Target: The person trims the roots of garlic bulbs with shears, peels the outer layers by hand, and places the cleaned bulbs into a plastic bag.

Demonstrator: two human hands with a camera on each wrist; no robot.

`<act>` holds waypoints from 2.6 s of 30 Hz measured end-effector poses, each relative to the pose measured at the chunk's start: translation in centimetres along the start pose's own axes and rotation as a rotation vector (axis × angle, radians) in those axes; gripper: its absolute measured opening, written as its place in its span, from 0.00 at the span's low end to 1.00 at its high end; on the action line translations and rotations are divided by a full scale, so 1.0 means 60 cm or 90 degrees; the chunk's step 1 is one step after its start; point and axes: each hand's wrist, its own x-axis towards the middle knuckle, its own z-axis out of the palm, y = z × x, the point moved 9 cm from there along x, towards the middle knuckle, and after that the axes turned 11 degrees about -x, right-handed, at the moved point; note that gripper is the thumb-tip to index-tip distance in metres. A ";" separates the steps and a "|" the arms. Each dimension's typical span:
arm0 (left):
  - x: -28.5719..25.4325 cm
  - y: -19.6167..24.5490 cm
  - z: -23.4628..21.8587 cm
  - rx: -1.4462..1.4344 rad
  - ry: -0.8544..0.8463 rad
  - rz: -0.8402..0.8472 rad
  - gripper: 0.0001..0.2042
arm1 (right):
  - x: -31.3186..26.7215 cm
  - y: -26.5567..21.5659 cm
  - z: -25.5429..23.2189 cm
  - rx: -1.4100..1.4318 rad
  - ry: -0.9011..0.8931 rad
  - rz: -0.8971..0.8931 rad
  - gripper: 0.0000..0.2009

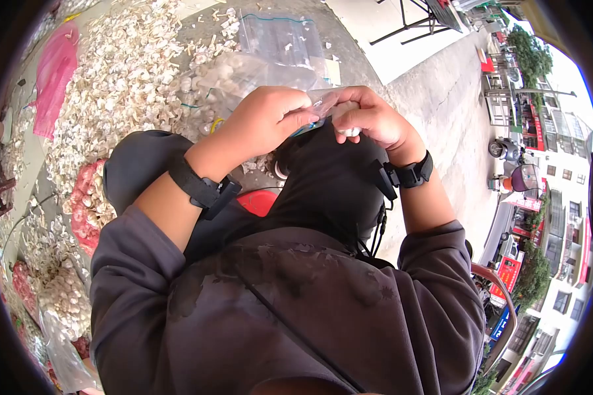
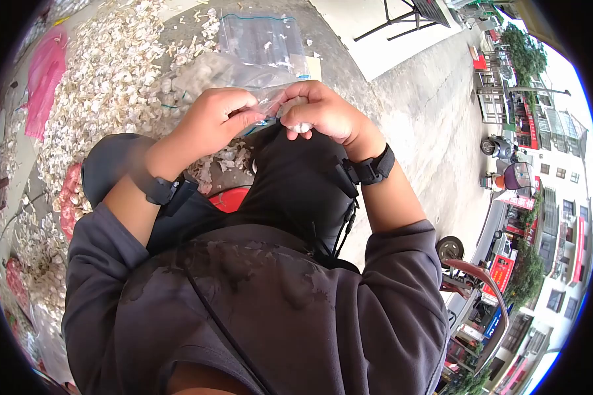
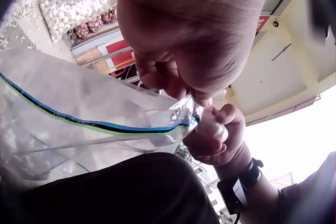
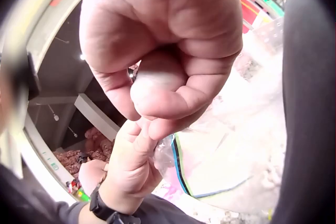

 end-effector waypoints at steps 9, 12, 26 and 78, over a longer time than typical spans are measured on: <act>-0.013 0.028 -0.031 0.032 0.048 0.127 0.08 | 0.084 0.105 0.019 0.444 0.155 0.196 0.12; -0.014 0.032 -0.056 0.012 0.100 0.116 0.08 | 0.099 0.093 0.014 0.452 0.145 0.082 0.11; -0.137 0.029 -0.392 -0.326 0.757 0.182 0.08 | 0.123 -0.001 0.263 -0.611 -0.117 -0.297 0.14; -1.074 -0.325 -0.287 0.265 0.622 -0.881 0.11 | 0.209 0.073 0.230 -0.289 -0.403 0.190 0.12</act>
